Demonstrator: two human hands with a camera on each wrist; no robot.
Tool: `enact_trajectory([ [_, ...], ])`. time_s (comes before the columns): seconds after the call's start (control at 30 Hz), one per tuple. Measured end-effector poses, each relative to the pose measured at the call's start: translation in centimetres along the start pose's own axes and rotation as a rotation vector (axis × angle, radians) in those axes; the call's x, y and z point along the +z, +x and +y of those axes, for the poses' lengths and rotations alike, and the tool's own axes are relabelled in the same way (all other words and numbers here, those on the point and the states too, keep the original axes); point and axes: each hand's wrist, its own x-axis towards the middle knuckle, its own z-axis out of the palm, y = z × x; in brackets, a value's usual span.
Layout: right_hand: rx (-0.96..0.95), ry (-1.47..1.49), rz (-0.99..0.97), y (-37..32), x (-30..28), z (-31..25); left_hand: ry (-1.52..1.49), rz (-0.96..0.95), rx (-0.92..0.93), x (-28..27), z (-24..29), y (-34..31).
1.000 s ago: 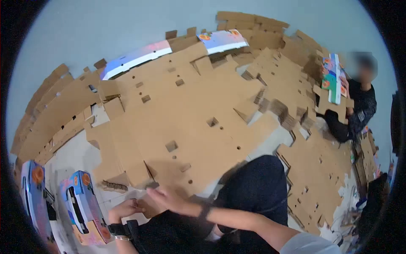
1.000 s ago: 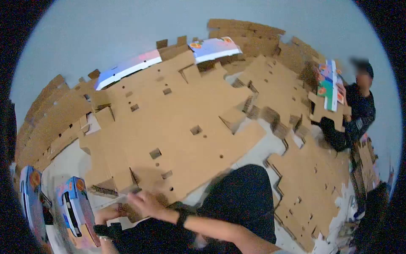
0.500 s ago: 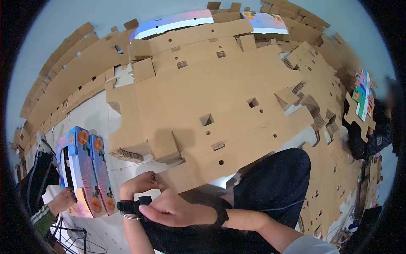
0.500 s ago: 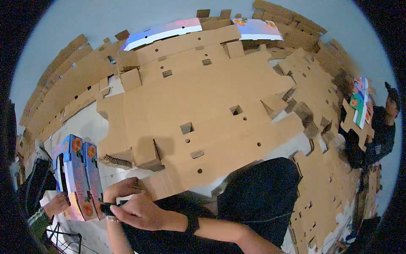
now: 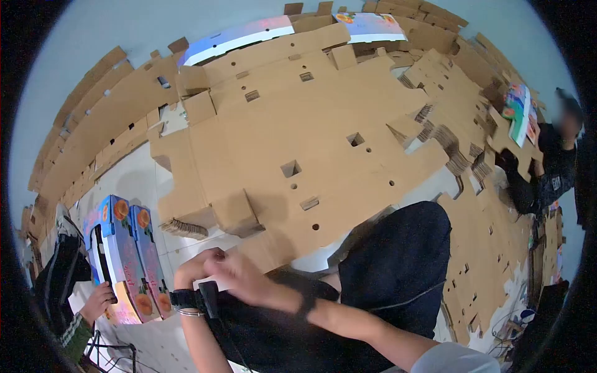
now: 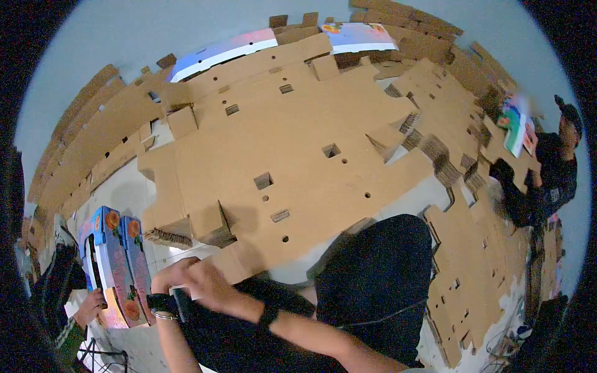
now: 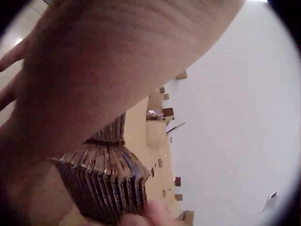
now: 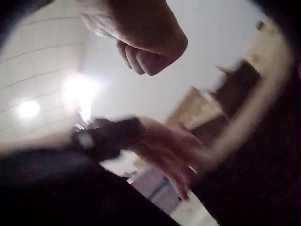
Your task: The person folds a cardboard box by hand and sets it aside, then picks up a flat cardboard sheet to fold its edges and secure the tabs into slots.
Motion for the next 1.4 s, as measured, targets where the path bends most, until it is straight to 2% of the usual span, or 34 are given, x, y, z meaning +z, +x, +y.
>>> enact_trajectory([
  [0.03, 0.163, -0.019, 0.086, 0.3, -0.6, 3.3, -0.253, -0.190, -0.117, 0.1, 0.2, 1.4],
  [0.07, 0.219, -0.127, -0.039, 0.1, -1.4, 4.9, -0.159, -0.170, -0.157, -0.1, 1.3, 1.3],
  [0.13, 0.195, -0.116, -0.059, 0.5, -1.9, 4.6, -0.064, -0.150, -0.200, 0.4, 1.4, 1.0],
  [0.2, 0.178, -0.030, -0.048, 0.1, -2.0, 4.5, -0.332, -0.175, -0.145, 0.8, -0.8, 1.5],
  [0.23, 0.172, -0.033, -0.041, 0.3, -2.7, 2.5, -0.326, -0.177, -0.139, 0.6, -0.8, 1.5],
  [0.3, -0.003, -0.062, -0.102, -0.4, -4.9, -2.2, -0.136, -0.078, -0.091, 0.7, -0.4, 1.0],
  [0.33, -0.023, -0.066, -0.178, -0.5, -6.6, -4.5, -0.062, -0.056, -0.132, 0.4, 1.9, 0.6],
  [0.37, -0.020, -0.071, -0.168, -0.6, -7.3, -2.5, -0.059, -0.067, -0.126, 0.6, 2.3, 0.6],
  [0.43, 0.253, 0.100, 0.210, -0.3, -8.8, 2.9, -0.188, -0.006, -0.154, 0.8, 2.8, 0.5],
  [0.47, 0.267, 0.174, 0.121, -0.1, -10.9, 2.1, -0.153, 0.023, -0.163, 0.8, 2.4, 0.6],
  [0.5, 0.246, 0.168, 0.124, 0.3, -11.1, 1.8, -0.168, 0.010, -0.118, 0.7, 3.2, 0.7],
  [0.57, 0.190, -0.158, 0.086, 0.0, -10.9, 1.5, 0.062, 0.123, -0.139, 1.3, 4.6, 0.5],
  [0.63, 0.146, -0.103, 0.106, 0.4, -12.1, -3.0, 0.185, 0.156, -0.046, 2.1, 4.8, 1.3],
  [0.67, 0.041, -0.054, 0.162, 0.4, -12.6, -4.4, 0.294, 0.185, 0.032, 3.0, 4.7, 1.2],
  [0.7, -0.067, -0.006, 0.219, 0.1, -13.0, -4.9, 0.296, 0.168, 0.028, 4.3, 5.1, 1.1],
  [0.73, 0.138, 0.132, 0.246, 0.0, -13.9, -3.7, 0.503, 0.203, -0.078, 5.7, 6.1, 1.2],
  [0.77, 0.119, 0.129, 0.248, -0.3, -15.0, -1.2, 0.712, 0.252, -0.181, 6.2, 7.4, 1.8],
  [0.8, 0.127, -0.146, 0.210, -0.8, -16.1, 1.7, 0.632, 0.107, -0.338, 5.7, 8.9, 3.1],
  [0.83, 0.141, -0.417, 0.176, -0.8, -16.7, 3.3, 0.578, 0.138, -0.310, 5.8, 10.1, 3.2],
  [0.87, 0.157, -0.422, 0.165, -0.7, -16.7, 3.4, 0.580, 0.163, -0.208, 6.0, 10.5, 3.2],
  [0.9, 0.175, -0.412, 0.173, -1.0, -16.5, 3.3, 0.580, 0.174, -0.108, 6.3, 10.8, 3.0],
  [0.97, 0.168, -0.100, 0.180, -0.4, -16.6, 2.9, 0.600, 0.215, -0.085, 7.0, 12.0, 3.4],
  [1.1, 0.106, -0.225, 0.196, 0.1, -16.4, 2.9, 0.636, 0.360, -0.104, 8.9, 12.7, 4.7],
  [1.17, -0.027, -0.162, 0.242, 0.7, -16.9, -2.6, 0.648, 0.365, -0.089, 8.9, 12.3, 4.6],
  [1.2, -0.016, -0.153, 0.256, 0.9, -17.7, -5.6, 0.650, 0.373, -0.064, 9.0, 12.3, 4.6],
  [1.27, -0.117, -0.044, 0.024, 1.1, -19.5, -10.3, 0.677, 0.404, -0.052, 9.2, 13.0, 4.6],
  [1.3, -0.116, -0.043, 0.029, 0.8, -19.9, -10.1, 0.691, 0.457, -0.044, 9.2, 13.3, 4.7],
  [1.37, -0.168, 0.146, 0.179, 0.6, -20.3, -8.9, 0.707, 0.433, -0.068, 9.2, 12.6, 4.8],
  [1.4, -0.178, 0.144, 0.173, 0.3, -20.5, -5.4, 0.720, 0.408, -0.096, 9.2, 12.3, 5.1],
])
